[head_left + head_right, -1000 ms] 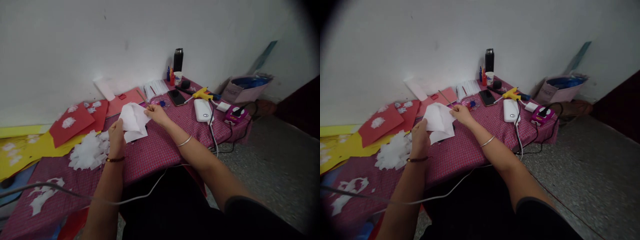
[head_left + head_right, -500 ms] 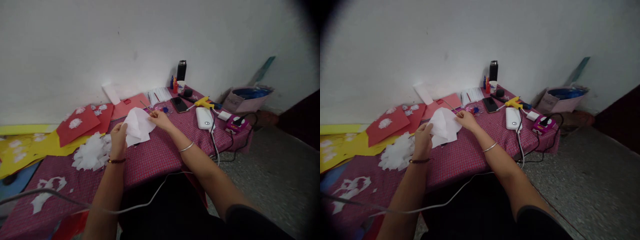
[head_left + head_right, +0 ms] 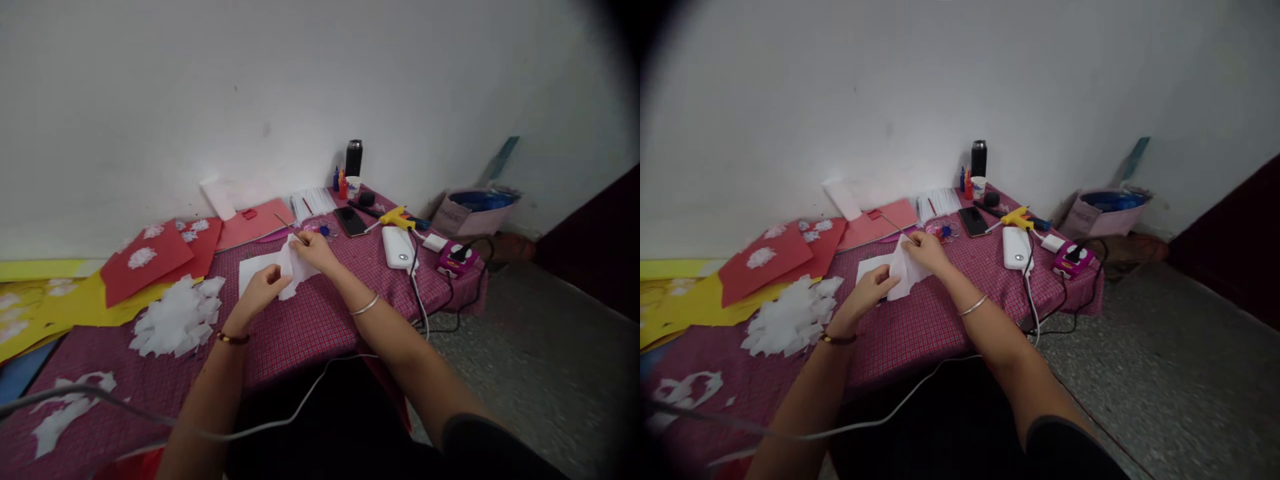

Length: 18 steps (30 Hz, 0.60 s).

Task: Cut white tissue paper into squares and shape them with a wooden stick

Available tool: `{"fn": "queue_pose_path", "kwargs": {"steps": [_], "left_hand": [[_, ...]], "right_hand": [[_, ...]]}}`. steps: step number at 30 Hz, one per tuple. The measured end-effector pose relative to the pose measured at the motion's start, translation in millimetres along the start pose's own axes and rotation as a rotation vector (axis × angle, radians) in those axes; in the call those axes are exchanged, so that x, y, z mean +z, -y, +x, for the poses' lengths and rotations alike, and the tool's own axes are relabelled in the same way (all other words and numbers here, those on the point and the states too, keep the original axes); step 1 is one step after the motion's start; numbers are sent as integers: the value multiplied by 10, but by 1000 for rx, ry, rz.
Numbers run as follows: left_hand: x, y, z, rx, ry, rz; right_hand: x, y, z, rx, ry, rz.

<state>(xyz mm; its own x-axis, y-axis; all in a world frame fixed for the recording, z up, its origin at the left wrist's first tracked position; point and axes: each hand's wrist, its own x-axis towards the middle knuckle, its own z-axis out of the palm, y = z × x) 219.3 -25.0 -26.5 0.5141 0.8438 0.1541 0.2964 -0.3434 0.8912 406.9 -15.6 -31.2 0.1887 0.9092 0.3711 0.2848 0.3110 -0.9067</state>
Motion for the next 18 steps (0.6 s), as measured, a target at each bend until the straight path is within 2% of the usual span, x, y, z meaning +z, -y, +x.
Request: {"fn": "queue_pose_path", "kwargs": {"steps": [4, 6, 10, 14, 16, 18], "left_hand": [[51, -9, 12, 18, -307, -166], [50, -19, 12, 27, -390, -225], [56, -47, -2, 51, -363, -286], [73, -15, 8, 91, -261, -342], [58, 34, 28, 58, -282, -379], [27, 89, 50, 4, -362, -429]], "right_hand": [[72, 133, -124, -46, 72, 15], [112, 165, -174, -38, 111, 9], [195, 167, -243, -36, 161, -4], [241, 144, -280, -51, 206, 24], [228, 139, -272, -53, 186, 19], [194, 138, -243, -46, 111, -6]]}}
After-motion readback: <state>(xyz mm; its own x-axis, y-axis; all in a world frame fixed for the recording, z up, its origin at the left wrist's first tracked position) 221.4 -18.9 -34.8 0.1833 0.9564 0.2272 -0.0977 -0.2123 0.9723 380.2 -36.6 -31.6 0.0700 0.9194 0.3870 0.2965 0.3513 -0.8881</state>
